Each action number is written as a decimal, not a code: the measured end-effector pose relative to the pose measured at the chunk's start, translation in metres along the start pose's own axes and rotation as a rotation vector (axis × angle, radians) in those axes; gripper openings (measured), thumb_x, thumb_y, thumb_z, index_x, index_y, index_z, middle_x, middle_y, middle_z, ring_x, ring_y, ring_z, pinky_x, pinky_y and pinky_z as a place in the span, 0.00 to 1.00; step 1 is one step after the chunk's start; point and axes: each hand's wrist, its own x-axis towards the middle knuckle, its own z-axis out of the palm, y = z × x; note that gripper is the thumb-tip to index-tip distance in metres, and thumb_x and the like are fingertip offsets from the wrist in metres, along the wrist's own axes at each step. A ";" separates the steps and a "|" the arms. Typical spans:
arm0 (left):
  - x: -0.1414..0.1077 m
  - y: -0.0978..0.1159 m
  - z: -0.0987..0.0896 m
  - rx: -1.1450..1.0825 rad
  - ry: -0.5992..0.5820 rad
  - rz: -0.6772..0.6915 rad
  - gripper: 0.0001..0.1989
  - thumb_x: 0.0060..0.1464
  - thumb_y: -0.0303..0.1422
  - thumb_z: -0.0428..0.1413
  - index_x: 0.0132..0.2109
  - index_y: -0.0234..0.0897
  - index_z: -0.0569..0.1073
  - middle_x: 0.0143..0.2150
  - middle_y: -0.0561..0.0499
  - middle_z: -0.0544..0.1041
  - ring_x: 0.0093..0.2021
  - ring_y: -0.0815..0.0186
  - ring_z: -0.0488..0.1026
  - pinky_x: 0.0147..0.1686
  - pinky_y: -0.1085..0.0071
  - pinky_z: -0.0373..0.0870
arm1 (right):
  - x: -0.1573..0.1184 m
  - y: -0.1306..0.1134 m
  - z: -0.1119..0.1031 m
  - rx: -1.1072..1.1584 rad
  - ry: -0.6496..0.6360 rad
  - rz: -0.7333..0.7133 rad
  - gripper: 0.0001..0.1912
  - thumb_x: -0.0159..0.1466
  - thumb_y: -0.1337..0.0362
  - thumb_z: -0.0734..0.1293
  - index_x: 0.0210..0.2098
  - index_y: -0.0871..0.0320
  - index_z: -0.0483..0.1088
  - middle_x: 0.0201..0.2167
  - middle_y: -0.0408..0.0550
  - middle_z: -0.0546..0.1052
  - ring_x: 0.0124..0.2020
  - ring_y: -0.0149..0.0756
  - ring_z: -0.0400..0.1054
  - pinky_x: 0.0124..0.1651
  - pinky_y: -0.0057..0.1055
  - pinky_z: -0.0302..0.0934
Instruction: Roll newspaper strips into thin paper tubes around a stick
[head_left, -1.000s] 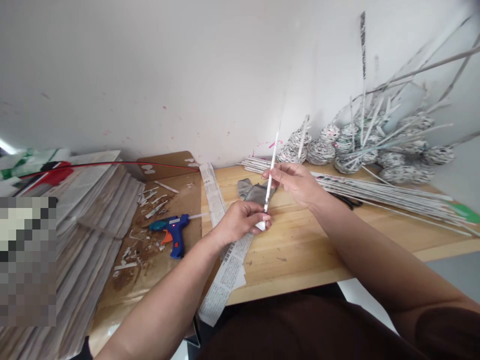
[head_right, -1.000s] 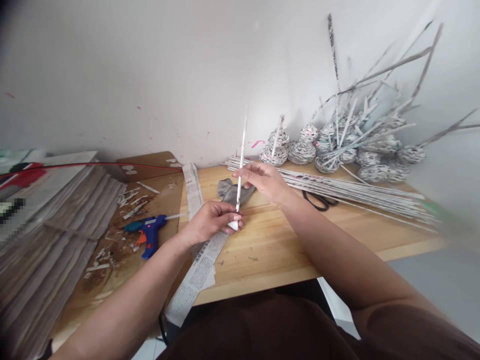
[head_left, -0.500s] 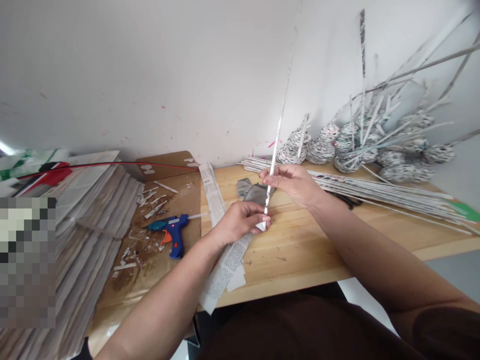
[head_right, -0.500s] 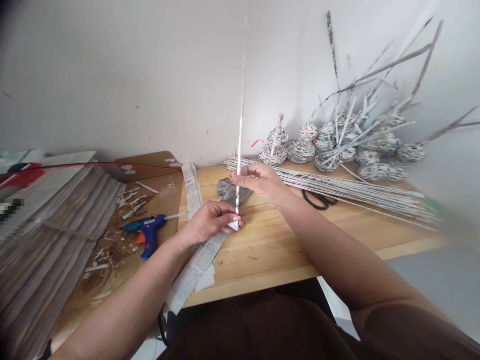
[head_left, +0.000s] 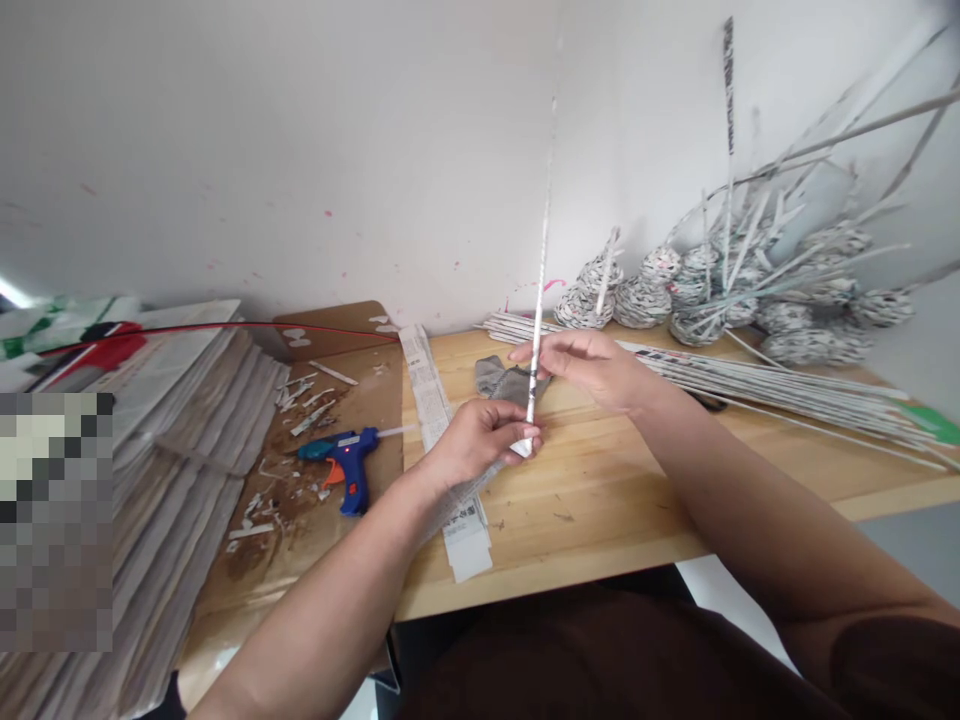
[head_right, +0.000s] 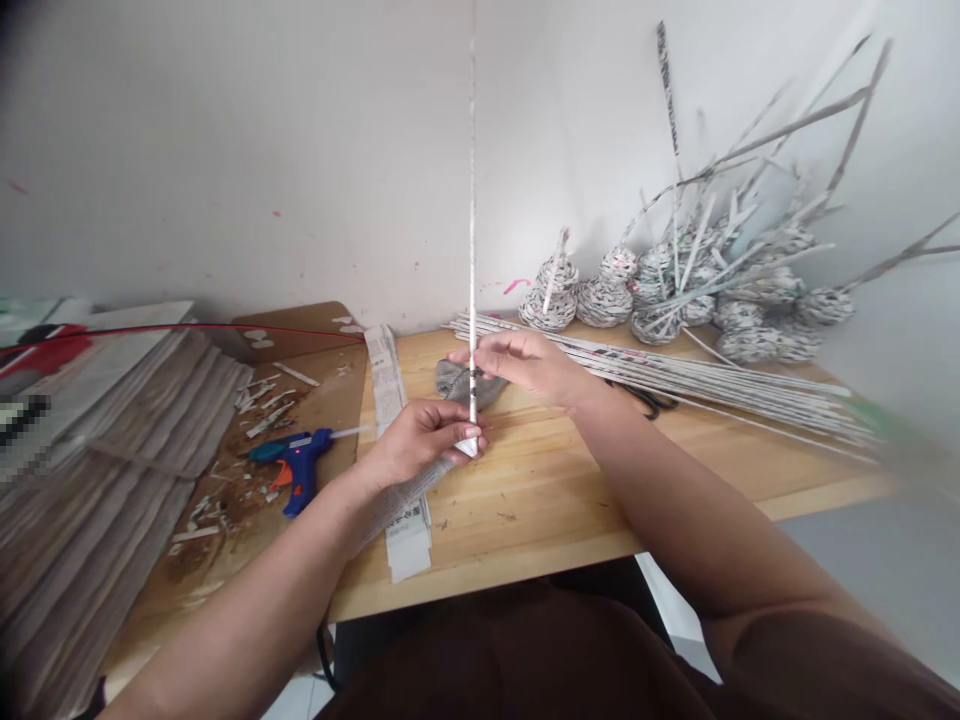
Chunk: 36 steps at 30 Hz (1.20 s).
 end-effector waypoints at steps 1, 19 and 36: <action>0.000 0.000 0.000 0.004 -0.003 0.000 0.15 0.52 0.42 0.60 0.39 0.33 0.77 0.33 0.47 0.78 0.31 0.68 0.74 0.31 0.73 0.72 | 0.000 0.000 0.000 -0.007 -0.010 0.016 0.15 0.56 0.52 0.72 0.37 0.56 0.79 0.40 0.49 0.79 0.41 0.37 0.71 0.45 0.35 0.63; 0.000 -0.001 -0.002 -0.008 0.005 0.001 0.16 0.52 0.41 0.60 0.40 0.32 0.76 0.34 0.45 0.79 0.31 0.68 0.75 0.32 0.72 0.72 | 0.000 -0.001 -0.001 -0.009 -0.007 0.038 0.16 0.55 0.51 0.72 0.36 0.56 0.79 0.42 0.50 0.79 0.44 0.40 0.71 0.47 0.36 0.63; 0.001 -0.003 -0.002 -0.021 0.025 -0.003 0.14 0.50 0.39 0.61 0.39 0.32 0.77 0.32 0.47 0.78 0.30 0.69 0.74 0.32 0.73 0.71 | 0.000 -0.001 -0.001 -0.030 -0.012 0.081 0.17 0.54 0.51 0.73 0.35 0.58 0.78 0.40 0.50 0.80 0.40 0.38 0.72 0.45 0.37 0.65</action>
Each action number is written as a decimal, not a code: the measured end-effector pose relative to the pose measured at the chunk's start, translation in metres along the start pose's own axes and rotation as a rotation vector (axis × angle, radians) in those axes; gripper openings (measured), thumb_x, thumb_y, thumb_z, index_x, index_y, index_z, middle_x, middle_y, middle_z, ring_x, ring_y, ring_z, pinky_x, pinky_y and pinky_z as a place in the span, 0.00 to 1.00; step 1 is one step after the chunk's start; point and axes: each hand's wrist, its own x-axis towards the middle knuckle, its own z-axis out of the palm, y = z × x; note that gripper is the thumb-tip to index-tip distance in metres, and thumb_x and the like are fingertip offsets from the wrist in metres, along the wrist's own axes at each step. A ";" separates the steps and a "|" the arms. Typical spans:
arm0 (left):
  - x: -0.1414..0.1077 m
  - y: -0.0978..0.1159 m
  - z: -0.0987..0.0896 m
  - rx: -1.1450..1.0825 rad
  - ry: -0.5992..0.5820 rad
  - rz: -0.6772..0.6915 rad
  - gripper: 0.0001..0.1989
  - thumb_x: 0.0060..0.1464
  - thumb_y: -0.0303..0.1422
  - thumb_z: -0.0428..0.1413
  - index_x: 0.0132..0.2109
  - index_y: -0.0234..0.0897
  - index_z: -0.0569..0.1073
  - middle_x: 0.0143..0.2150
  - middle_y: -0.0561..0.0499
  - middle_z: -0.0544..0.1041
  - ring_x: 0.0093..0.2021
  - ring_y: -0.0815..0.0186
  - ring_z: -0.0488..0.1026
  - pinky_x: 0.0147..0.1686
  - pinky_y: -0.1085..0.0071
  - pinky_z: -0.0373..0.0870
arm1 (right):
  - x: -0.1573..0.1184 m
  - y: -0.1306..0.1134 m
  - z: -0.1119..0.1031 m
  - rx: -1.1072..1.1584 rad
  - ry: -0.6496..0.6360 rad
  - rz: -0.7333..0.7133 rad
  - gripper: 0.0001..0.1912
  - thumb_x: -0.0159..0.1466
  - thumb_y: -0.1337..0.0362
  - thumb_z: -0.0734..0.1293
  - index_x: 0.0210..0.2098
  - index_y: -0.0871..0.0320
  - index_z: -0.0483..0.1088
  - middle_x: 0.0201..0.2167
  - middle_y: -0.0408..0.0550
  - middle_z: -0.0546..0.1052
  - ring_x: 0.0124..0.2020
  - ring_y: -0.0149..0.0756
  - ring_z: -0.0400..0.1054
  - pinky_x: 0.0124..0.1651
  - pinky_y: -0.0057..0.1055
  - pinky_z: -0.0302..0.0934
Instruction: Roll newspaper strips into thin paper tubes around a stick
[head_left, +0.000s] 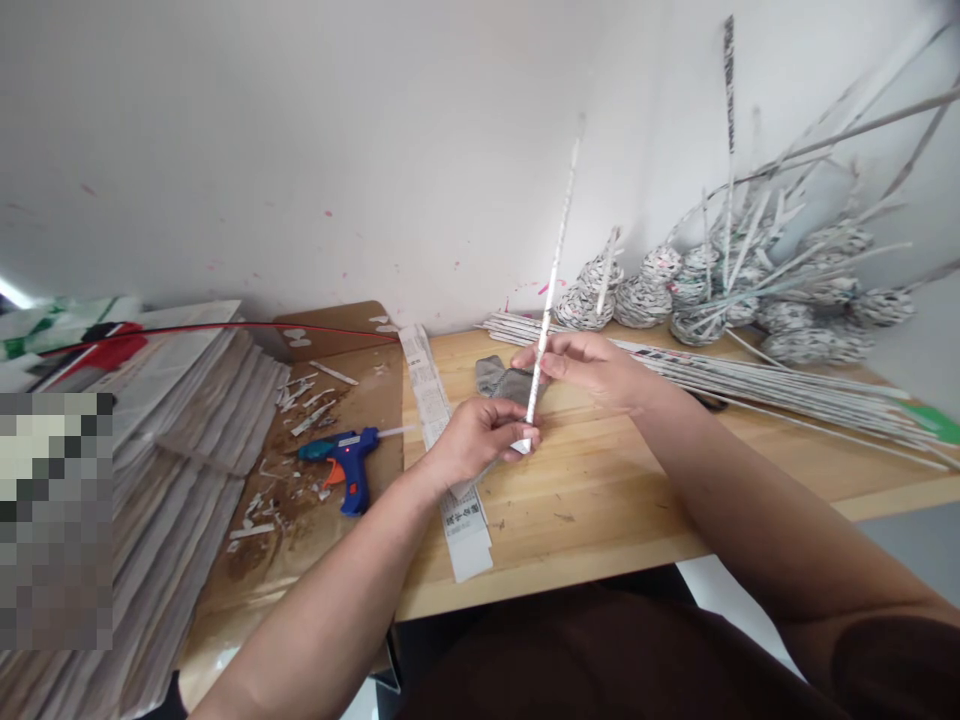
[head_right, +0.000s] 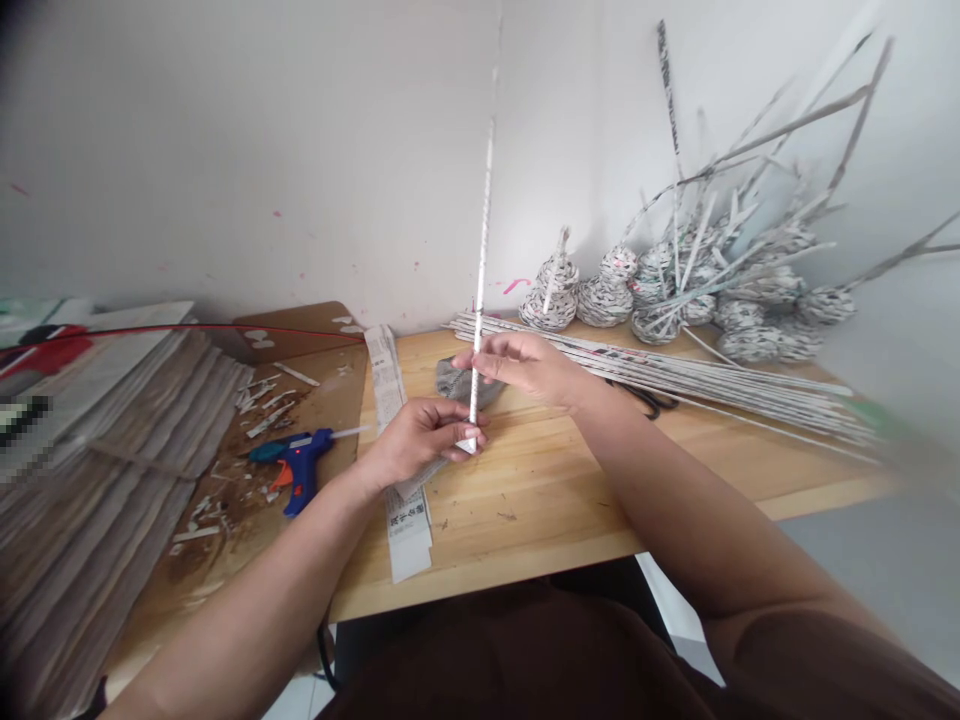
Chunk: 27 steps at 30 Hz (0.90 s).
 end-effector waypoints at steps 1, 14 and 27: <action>0.000 0.000 0.000 -0.004 0.001 0.000 0.14 0.50 0.39 0.62 0.39 0.32 0.77 0.32 0.47 0.78 0.30 0.69 0.74 0.31 0.73 0.71 | 0.000 0.000 0.000 -0.003 -0.023 -0.005 0.16 0.55 0.51 0.73 0.36 0.58 0.78 0.41 0.50 0.79 0.42 0.39 0.72 0.46 0.37 0.65; 0.001 -0.002 -0.002 0.035 0.005 0.015 0.14 0.51 0.40 0.61 0.39 0.32 0.77 0.33 0.45 0.79 0.31 0.69 0.74 0.32 0.73 0.71 | 0.000 -0.002 0.002 -0.002 0.126 0.001 0.18 0.48 0.52 0.77 0.31 0.58 0.76 0.35 0.48 0.79 0.39 0.39 0.72 0.45 0.37 0.65; 0.001 -0.002 -0.002 -0.013 -0.007 0.014 0.14 0.50 0.39 0.62 0.38 0.31 0.77 0.32 0.46 0.78 0.27 0.71 0.72 0.28 0.75 0.68 | -0.001 -0.002 0.000 -0.027 0.072 -0.052 0.16 0.56 0.51 0.72 0.36 0.56 0.78 0.37 0.48 0.80 0.36 0.37 0.72 0.43 0.36 0.65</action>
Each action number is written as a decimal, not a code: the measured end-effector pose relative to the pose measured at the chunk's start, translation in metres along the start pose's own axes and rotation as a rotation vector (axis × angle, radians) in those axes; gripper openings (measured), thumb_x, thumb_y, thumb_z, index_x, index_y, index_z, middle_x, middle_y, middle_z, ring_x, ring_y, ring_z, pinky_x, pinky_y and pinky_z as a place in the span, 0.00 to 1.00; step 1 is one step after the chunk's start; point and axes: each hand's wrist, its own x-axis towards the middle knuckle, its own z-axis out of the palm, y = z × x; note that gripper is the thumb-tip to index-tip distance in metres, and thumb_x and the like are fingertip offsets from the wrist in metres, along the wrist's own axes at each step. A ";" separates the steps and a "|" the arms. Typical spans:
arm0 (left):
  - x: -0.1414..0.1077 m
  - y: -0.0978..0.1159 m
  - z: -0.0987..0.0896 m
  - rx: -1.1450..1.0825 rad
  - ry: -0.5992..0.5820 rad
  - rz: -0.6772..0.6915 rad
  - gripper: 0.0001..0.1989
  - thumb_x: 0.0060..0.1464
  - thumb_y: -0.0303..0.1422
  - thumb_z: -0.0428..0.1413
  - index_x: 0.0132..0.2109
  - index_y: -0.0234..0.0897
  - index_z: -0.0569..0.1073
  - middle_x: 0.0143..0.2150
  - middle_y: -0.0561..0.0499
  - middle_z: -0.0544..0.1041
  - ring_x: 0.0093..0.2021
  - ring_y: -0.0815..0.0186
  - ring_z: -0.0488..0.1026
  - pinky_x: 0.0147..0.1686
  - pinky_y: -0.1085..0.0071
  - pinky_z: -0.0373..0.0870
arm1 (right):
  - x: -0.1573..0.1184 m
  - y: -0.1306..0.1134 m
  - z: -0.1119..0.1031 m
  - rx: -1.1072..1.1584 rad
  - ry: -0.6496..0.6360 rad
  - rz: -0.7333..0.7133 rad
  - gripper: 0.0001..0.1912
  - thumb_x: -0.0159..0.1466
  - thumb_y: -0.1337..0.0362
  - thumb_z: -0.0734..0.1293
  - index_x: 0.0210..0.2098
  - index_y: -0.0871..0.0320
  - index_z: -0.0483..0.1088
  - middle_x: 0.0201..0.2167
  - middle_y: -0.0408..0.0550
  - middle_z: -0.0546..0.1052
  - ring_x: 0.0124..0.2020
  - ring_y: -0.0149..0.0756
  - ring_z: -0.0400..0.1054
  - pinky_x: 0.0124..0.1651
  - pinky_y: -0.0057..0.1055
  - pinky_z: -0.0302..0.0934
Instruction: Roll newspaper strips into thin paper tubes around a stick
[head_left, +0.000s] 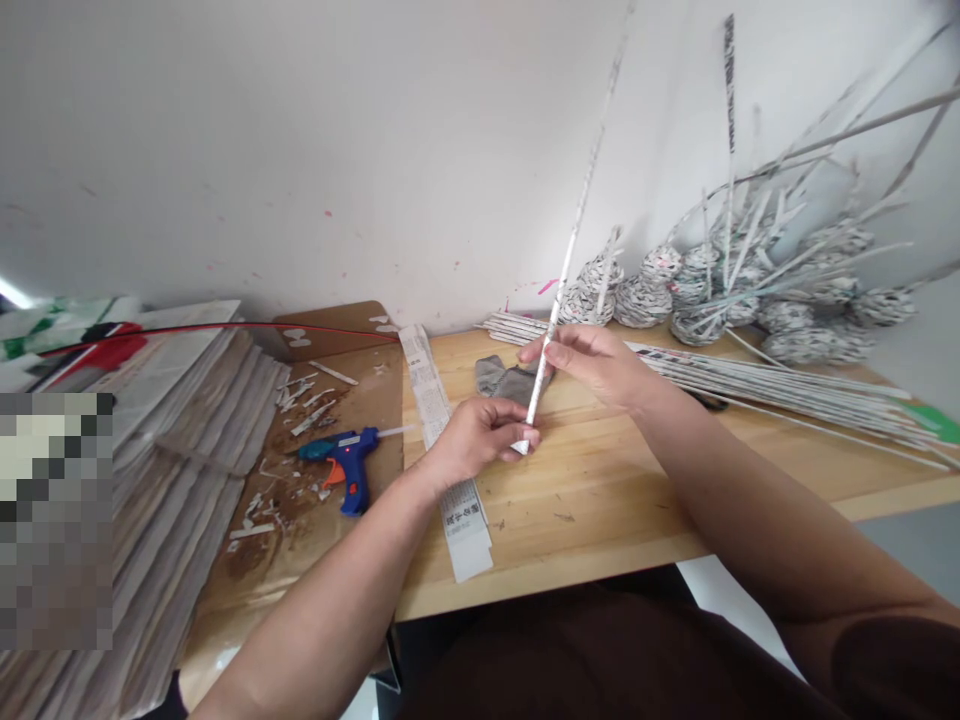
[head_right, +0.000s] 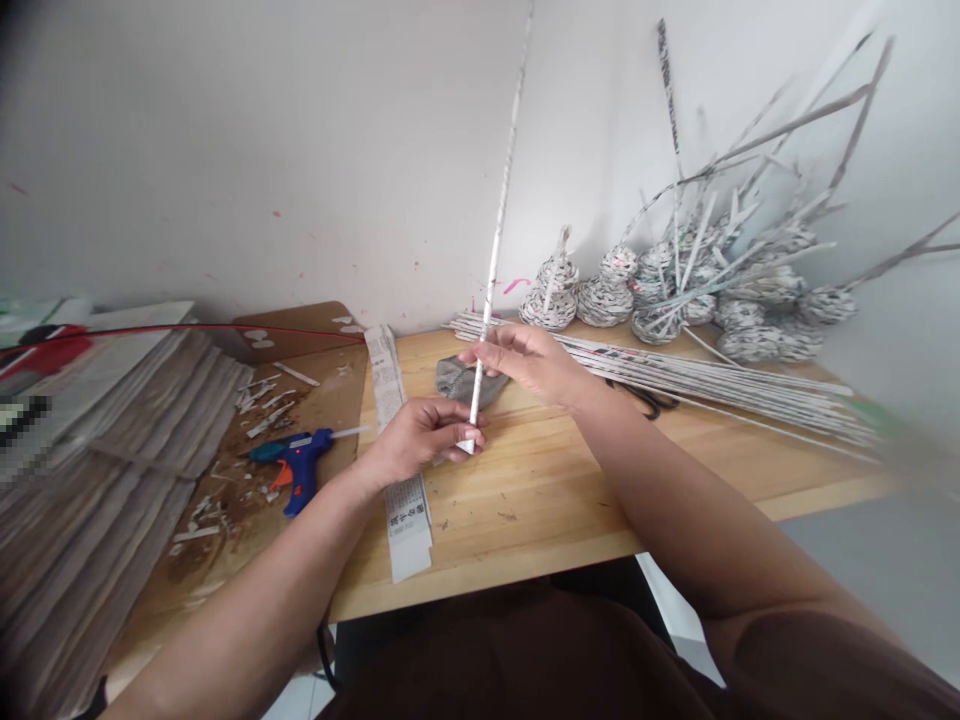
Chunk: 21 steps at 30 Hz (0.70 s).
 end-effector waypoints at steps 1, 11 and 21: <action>0.000 0.000 0.000 0.002 0.003 -0.002 0.14 0.50 0.39 0.62 0.38 0.31 0.77 0.32 0.46 0.78 0.27 0.71 0.72 0.28 0.75 0.68 | 0.000 -0.001 0.000 -0.003 -0.047 -0.010 0.17 0.57 0.50 0.71 0.37 0.57 0.79 0.39 0.49 0.80 0.38 0.37 0.72 0.44 0.36 0.65; 0.000 0.000 0.000 0.018 0.015 -0.028 0.15 0.49 0.39 0.62 0.40 0.32 0.76 0.33 0.46 0.78 0.30 0.69 0.74 0.31 0.73 0.71 | 0.001 0.001 -0.002 0.063 -0.036 -0.024 0.14 0.55 0.53 0.73 0.36 0.56 0.78 0.39 0.48 0.79 0.37 0.37 0.72 0.43 0.36 0.65; 0.000 0.002 0.000 0.045 0.015 -0.001 0.12 0.50 0.36 0.62 0.38 0.32 0.76 0.32 0.46 0.78 0.29 0.71 0.72 0.30 0.74 0.69 | 0.001 0.002 -0.003 0.001 -0.043 -0.005 0.17 0.53 0.53 0.74 0.33 0.59 0.77 0.35 0.49 0.79 0.38 0.38 0.72 0.42 0.34 0.65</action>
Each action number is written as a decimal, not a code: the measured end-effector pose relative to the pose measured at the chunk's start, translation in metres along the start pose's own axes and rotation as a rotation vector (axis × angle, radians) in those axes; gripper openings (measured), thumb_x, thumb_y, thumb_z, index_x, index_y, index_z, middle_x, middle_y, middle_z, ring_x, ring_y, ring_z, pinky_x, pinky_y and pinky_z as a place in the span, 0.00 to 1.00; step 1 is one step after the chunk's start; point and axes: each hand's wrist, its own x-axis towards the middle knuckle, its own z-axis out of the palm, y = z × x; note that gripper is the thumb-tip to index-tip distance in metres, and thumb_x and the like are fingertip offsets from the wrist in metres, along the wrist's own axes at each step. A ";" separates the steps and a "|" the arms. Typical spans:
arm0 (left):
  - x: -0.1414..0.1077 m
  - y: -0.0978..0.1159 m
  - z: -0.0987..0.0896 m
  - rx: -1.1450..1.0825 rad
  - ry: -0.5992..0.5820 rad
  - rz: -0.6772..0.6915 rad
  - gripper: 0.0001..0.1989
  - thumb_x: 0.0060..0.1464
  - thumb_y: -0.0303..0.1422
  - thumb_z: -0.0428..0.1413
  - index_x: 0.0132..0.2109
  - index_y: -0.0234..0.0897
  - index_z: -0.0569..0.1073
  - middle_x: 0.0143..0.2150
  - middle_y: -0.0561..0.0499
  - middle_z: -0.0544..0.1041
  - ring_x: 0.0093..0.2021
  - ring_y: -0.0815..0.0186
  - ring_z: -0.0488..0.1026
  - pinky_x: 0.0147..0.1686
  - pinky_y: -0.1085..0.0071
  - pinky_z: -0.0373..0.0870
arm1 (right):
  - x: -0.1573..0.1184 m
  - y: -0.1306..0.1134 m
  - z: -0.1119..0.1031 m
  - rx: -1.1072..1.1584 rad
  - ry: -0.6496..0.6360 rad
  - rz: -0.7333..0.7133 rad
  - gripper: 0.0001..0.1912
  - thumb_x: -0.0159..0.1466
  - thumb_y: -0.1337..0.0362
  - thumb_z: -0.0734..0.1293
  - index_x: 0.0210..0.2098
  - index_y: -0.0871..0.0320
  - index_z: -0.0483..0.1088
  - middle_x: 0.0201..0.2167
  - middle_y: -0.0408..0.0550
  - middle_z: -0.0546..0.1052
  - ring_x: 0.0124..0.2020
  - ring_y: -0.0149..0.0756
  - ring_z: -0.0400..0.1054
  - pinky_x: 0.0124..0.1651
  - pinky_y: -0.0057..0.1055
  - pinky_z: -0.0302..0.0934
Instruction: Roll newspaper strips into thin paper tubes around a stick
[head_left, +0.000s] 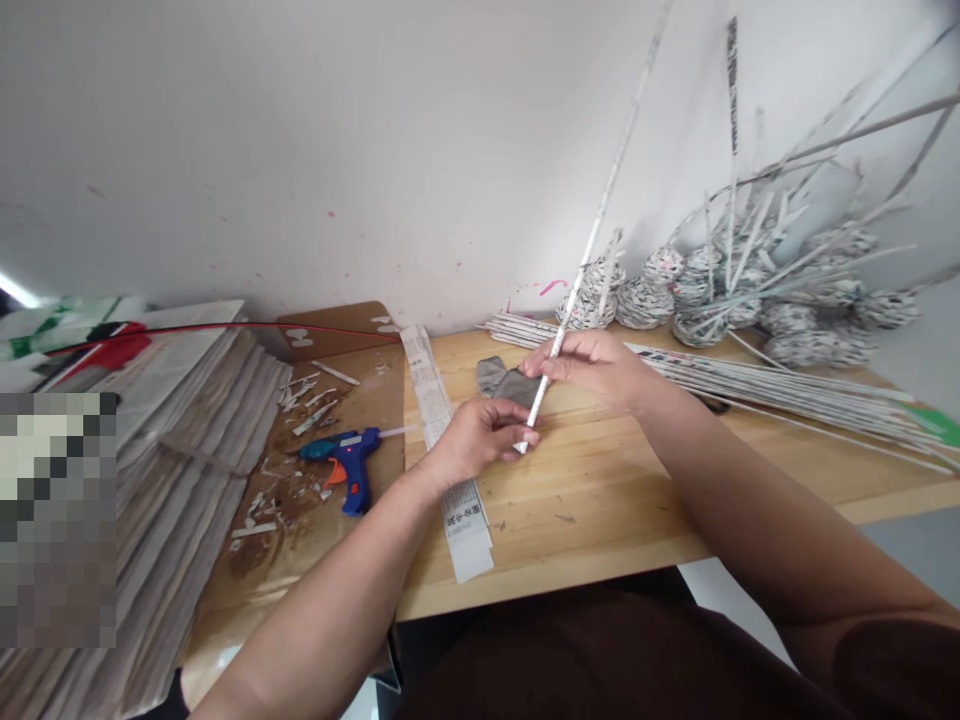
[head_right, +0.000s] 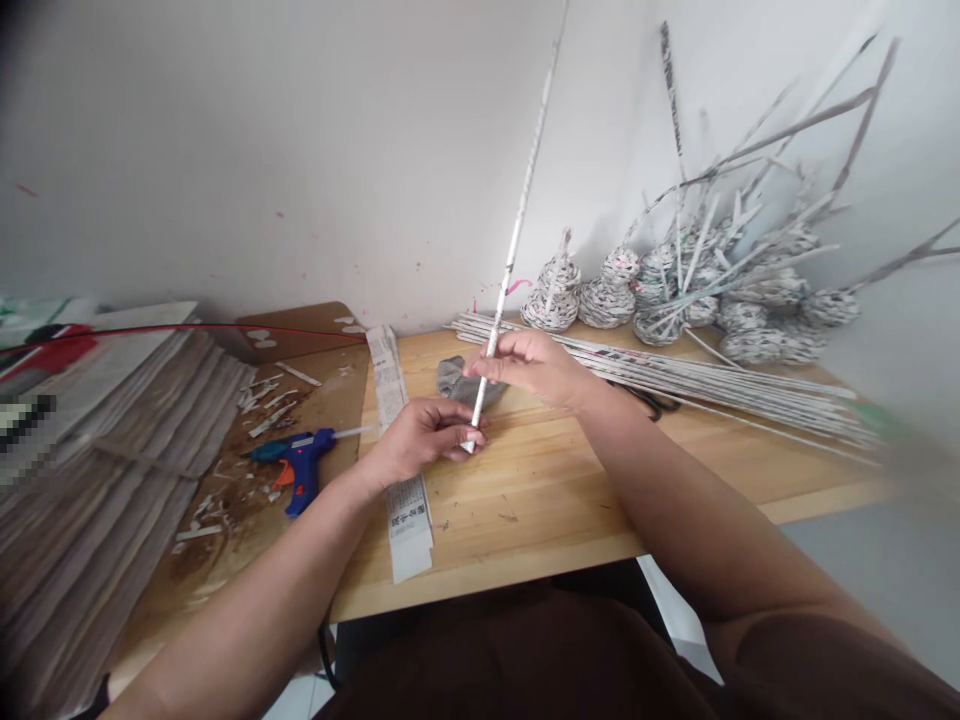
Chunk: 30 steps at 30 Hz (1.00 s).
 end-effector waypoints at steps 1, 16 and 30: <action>0.000 0.000 0.000 0.000 0.001 0.000 0.11 0.50 0.36 0.62 0.38 0.32 0.76 0.32 0.47 0.77 0.29 0.71 0.72 0.30 0.74 0.69 | 0.000 0.000 0.000 -0.019 0.019 0.010 0.17 0.52 0.53 0.75 0.32 0.60 0.76 0.33 0.48 0.79 0.36 0.37 0.72 0.40 0.34 0.66; 0.001 0.001 -0.001 -0.113 0.048 0.007 0.13 0.48 0.35 0.63 0.38 0.31 0.76 0.29 0.46 0.76 0.28 0.69 0.72 0.26 0.74 0.67 | 0.001 -0.002 -0.001 -0.020 0.161 -0.041 0.14 0.52 0.57 0.75 0.29 0.61 0.74 0.25 0.44 0.76 0.21 0.25 0.61 0.22 0.24 0.54; -0.007 0.041 -0.034 0.079 0.388 0.139 0.12 0.39 0.34 0.67 0.32 0.33 0.77 0.27 0.51 0.77 0.28 0.70 0.72 0.30 0.75 0.65 | -0.011 -0.028 0.012 -0.043 0.206 -0.287 0.09 0.57 0.58 0.73 0.32 0.57 0.76 0.23 0.43 0.75 0.23 0.30 0.68 0.26 0.28 0.64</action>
